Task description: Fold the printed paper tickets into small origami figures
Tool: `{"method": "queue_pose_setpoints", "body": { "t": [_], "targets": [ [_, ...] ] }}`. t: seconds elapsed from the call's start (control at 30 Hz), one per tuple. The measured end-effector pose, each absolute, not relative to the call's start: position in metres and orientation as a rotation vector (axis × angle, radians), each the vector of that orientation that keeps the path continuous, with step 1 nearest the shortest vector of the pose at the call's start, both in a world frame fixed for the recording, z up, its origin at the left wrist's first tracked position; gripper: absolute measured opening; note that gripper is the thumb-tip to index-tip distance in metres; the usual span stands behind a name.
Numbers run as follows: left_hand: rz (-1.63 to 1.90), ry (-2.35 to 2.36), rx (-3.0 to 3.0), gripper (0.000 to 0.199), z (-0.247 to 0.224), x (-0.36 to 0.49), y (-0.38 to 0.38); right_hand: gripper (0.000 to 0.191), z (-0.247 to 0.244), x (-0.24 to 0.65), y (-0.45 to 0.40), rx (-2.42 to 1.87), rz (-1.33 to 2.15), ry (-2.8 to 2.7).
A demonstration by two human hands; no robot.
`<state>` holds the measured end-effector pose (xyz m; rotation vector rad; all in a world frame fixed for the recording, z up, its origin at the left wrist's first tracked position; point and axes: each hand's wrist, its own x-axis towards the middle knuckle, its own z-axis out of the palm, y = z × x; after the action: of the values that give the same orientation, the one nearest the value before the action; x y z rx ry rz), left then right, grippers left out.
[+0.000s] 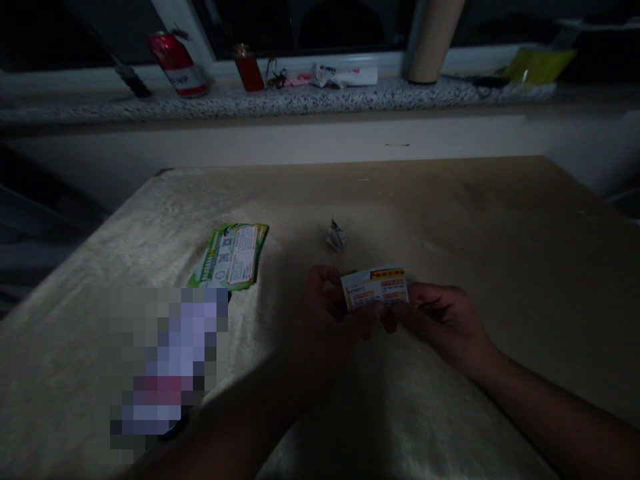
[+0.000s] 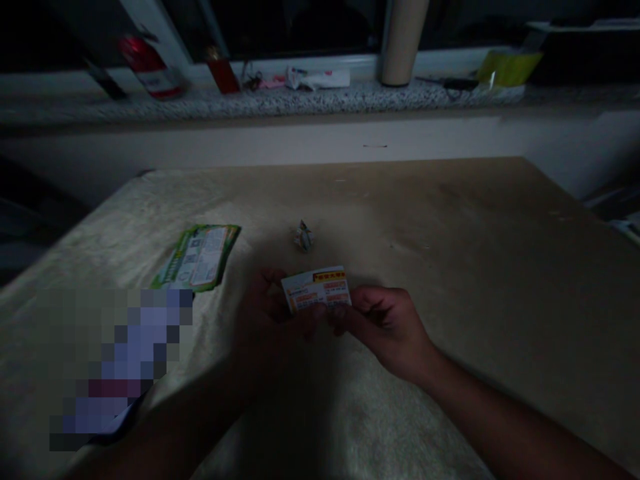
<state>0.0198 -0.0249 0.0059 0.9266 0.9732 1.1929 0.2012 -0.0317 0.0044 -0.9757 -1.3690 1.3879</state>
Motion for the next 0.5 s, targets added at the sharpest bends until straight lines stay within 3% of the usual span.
{"method": "queue_pose_setpoints", "body": {
  "t": [0.2,0.5],
  "targets": [
    [1.155,0.924,0.855,0.057,0.002,0.021,-0.023,0.033,0.006,0.200,-0.030,-0.980,1.537,-1.243],
    [1.101,0.935,0.782,0.051,0.001,0.021,-0.019,0.023,-0.005,0.202,-0.028,-0.944,1.667,-1.019]
  ]
}}
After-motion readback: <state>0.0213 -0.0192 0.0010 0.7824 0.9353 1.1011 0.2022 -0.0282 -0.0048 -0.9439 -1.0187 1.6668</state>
